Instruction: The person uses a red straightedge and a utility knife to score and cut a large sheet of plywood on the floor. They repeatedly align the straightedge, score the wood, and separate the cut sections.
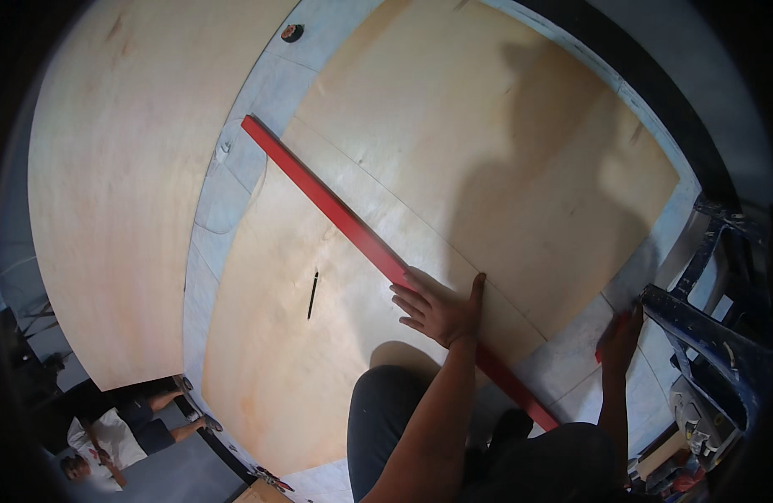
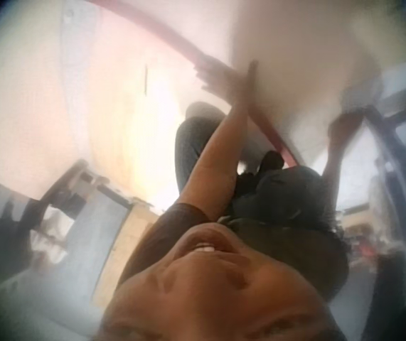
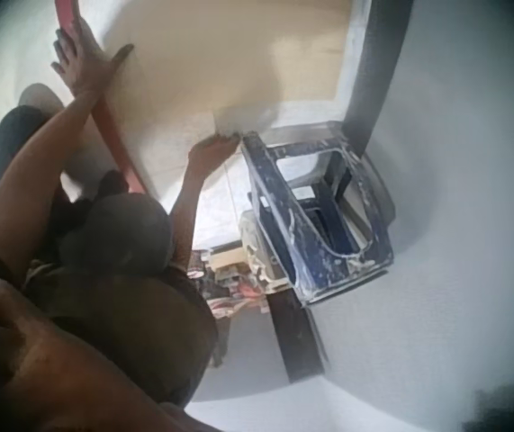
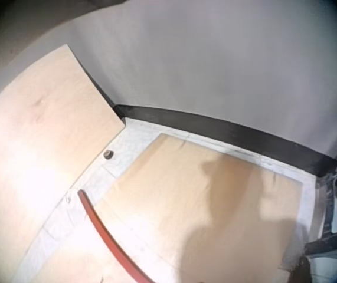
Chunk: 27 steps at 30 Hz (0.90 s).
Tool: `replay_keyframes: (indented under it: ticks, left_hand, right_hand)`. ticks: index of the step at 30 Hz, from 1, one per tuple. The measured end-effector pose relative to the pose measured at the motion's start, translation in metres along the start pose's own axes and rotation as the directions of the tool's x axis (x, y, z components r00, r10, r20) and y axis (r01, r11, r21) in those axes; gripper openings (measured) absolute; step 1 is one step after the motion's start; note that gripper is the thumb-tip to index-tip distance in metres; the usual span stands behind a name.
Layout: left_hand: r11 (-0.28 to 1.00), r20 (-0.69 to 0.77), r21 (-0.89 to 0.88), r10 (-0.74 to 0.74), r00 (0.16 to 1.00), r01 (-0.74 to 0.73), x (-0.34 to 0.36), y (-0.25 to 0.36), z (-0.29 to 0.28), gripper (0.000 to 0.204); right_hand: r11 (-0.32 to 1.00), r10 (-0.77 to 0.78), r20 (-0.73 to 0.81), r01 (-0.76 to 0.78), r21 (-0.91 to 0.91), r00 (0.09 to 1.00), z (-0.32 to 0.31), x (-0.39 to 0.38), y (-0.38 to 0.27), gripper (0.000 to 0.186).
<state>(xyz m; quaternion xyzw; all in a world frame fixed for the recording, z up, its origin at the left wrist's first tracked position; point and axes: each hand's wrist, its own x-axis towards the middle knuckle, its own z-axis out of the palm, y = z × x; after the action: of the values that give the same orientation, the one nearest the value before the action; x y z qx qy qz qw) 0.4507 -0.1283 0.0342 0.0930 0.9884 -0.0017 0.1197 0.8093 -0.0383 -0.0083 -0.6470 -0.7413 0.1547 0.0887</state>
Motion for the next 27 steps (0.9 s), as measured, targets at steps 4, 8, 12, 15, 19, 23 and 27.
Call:
replay_keyframes:
  ticks: [4,8,12,15,19,23,27]
  left_hand:
    - [0.999,-0.035,-0.036,0.006,0.999,-0.007,0.0,-0.003,0.004,0.151]
    - [0.999,-0.068,-0.035,0.015,0.998,-0.017,-0.002,-0.002,0.006,0.151]
    - [1.0,-0.118,0.02,0.004,0.993,-0.001,0.006,-0.017,0.002,0.15]
    - [0.999,-0.052,-0.031,0.016,0.999,-0.018,-0.008,0.007,0.018,0.145]
    - [1.0,-0.082,-0.019,0.008,0.997,-0.009,0.002,-0.009,0.014,0.136]
    - [0.999,-0.116,-0.042,0.03,0.993,-0.035,0.008,-0.02,0.015,0.127]
    - [0.999,-0.05,-0.017,0.045,0.998,-0.046,0.006,-0.018,0.01,0.115]
  right_hand:
    - [0.987,0.109,0.078,-0.098,-0.126,0.991,-0.048,-0.023,-0.046,0.072]
    - [0.97,-0.222,-0.16,0.234,0.06,0.962,-0.049,0.076,-0.11,0.083]
    - [0.903,-0.311,-0.241,0.365,0.228,0.919,-0.004,0.264,-0.163,0.084]
    - [0.913,-0.407,-0.208,0.399,-0.082,0.889,0.014,0.417,-0.118,0.094]
    - [0.987,-0.128,0.081,0.135,-0.087,0.988,0.037,0.467,-0.172,0.116]
    - [0.984,-0.079,0.189,0.107,-0.139,0.979,0.024,0.472,-0.207,0.128]
    - [0.983,-0.116,0.284,0.151,-0.103,0.952,0.016,0.493,-0.212,0.116]
